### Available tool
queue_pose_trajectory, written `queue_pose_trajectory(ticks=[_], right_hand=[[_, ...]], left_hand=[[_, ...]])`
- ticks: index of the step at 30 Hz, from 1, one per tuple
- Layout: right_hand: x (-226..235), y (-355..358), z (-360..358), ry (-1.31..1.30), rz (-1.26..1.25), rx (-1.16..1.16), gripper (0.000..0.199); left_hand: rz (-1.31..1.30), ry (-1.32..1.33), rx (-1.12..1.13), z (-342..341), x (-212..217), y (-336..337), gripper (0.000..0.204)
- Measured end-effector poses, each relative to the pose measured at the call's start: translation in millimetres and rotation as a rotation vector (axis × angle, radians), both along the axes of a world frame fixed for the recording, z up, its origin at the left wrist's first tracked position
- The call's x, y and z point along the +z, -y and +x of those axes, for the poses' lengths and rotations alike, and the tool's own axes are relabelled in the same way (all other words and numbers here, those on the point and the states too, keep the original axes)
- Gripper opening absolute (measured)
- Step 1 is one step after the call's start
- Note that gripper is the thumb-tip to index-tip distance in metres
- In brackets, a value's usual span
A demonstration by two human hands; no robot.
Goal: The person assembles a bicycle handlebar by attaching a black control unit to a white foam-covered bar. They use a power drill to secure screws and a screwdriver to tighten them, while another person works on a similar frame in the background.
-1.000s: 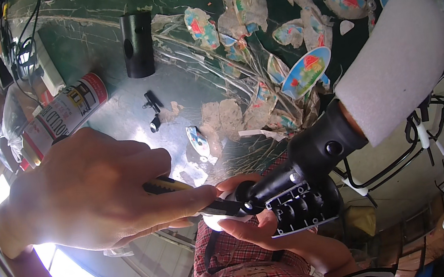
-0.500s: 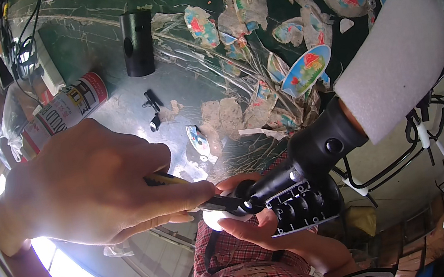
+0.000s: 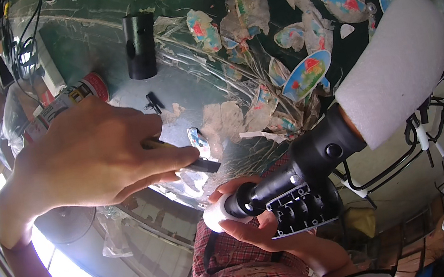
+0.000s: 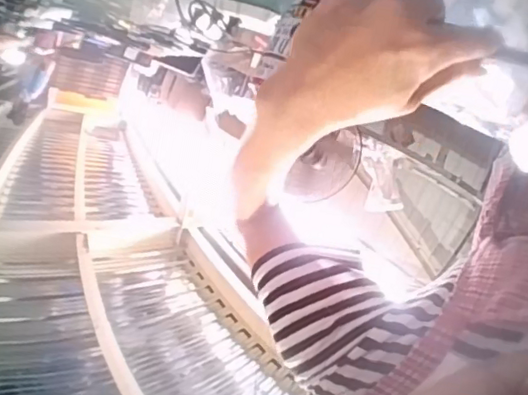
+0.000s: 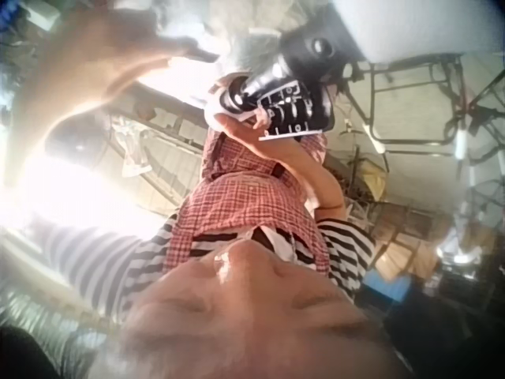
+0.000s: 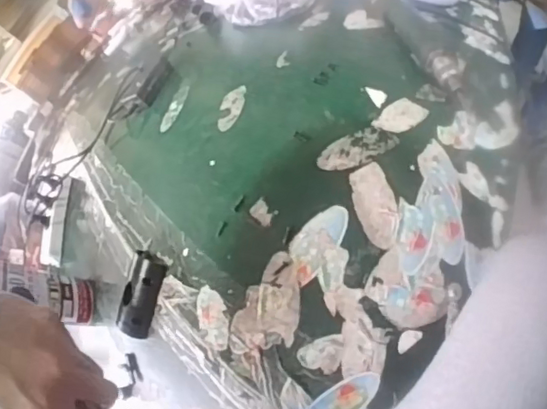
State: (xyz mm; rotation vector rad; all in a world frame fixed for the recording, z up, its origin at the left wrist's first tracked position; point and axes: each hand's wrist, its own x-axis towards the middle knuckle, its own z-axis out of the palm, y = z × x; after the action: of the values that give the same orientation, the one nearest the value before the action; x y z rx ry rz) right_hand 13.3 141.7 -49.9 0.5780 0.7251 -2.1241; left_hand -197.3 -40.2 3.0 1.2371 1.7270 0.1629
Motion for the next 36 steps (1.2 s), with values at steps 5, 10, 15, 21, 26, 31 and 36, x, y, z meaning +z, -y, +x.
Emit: queue_pose_trajectory(ticks=[5, 10, 15, 21, 26, 31, 36], right_hand=[[5, -3, -11, -0.029, 0.096, 0.04, 0.045], [6, -2, -13, -0.039, 0.155, 0.045, 0.04], [5, -7, -6, -0.018, 0.074, 0.167, 0.051], [1, -3, 2, -0.05, 0.022, 0.103, 0.052], [-1, 0, -2, -0.083, 0.086, 0.004, 0.044], [9, -3, -5, 0.221, 0.047, 0.114, 0.027], [-4, 6, 35, 0.181, -0.106, -0.023, 0.026]], left_hand=[[0.057, 0.149, 0.21, 5, 14, -1, 0.034], [0.054, 0.236, 0.191, 7, 17, -4, 0.033], [0.055, 0.211, 0.152, 9, 17, -7, 0.035], [0.024, 0.12, 0.083, 11, 3, 8, 0.036], [0.048, 0.144, 0.177, 5, 4, 2, 0.036], [0.047, 0.227, 0.153, 9, 11, -4, 0.036], [0.039, 0.193, 0.123, 8, 10, -7, 0.036]])
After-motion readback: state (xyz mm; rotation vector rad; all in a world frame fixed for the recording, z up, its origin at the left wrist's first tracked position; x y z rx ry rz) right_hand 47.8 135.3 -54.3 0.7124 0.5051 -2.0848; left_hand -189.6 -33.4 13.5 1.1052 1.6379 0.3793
